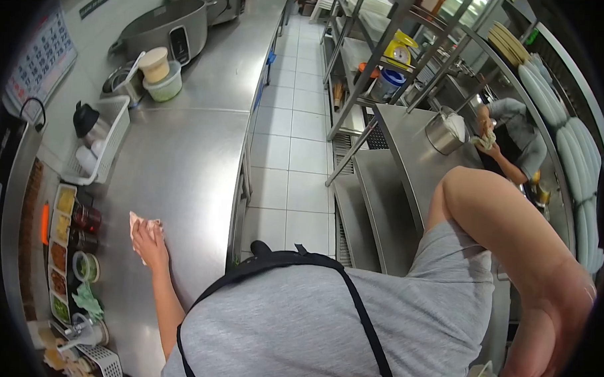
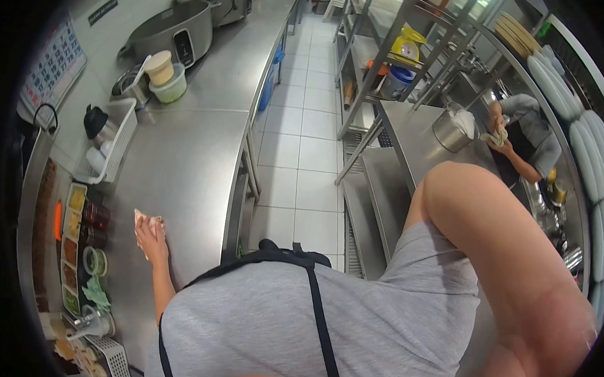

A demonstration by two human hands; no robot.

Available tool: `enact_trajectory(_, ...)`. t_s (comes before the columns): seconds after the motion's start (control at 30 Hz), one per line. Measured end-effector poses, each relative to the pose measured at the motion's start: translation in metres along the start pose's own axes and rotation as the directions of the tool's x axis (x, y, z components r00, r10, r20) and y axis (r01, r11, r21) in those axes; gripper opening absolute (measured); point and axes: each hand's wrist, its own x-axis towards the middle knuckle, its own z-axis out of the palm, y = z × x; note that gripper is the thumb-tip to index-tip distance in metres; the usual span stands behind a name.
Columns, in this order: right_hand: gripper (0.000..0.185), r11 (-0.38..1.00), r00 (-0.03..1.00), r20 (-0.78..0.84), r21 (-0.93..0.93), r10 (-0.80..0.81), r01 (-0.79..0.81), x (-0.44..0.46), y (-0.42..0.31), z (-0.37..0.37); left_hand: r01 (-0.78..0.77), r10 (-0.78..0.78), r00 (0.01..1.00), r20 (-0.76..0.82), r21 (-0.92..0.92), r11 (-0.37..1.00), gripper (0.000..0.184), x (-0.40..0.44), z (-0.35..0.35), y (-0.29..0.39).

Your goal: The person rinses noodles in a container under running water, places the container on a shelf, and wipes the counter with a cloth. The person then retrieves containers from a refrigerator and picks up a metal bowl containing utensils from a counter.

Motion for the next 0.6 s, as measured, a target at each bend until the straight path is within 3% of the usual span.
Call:
enact_trajectory(0.3, 0.048, 0.995, 0.997, -0.070, 0.098, -0.014, 0.021, -0.015, 0.039, 0.026, 0.062, -0.062, 0.998, 0.001, 0.077, 0.995, 0.037, 0.005, -0.004, 0.014)
enact_trajectory(0.6, 0.053, 0.987, 0.993, -0.118, 0.155, -0.028, 0.046, -0.025, 0.055, 0.032, 0.023, -0.023, 1.000, -0.004, 0.012, 1.000, 0.034, 0.004, -0.005, 0.011)
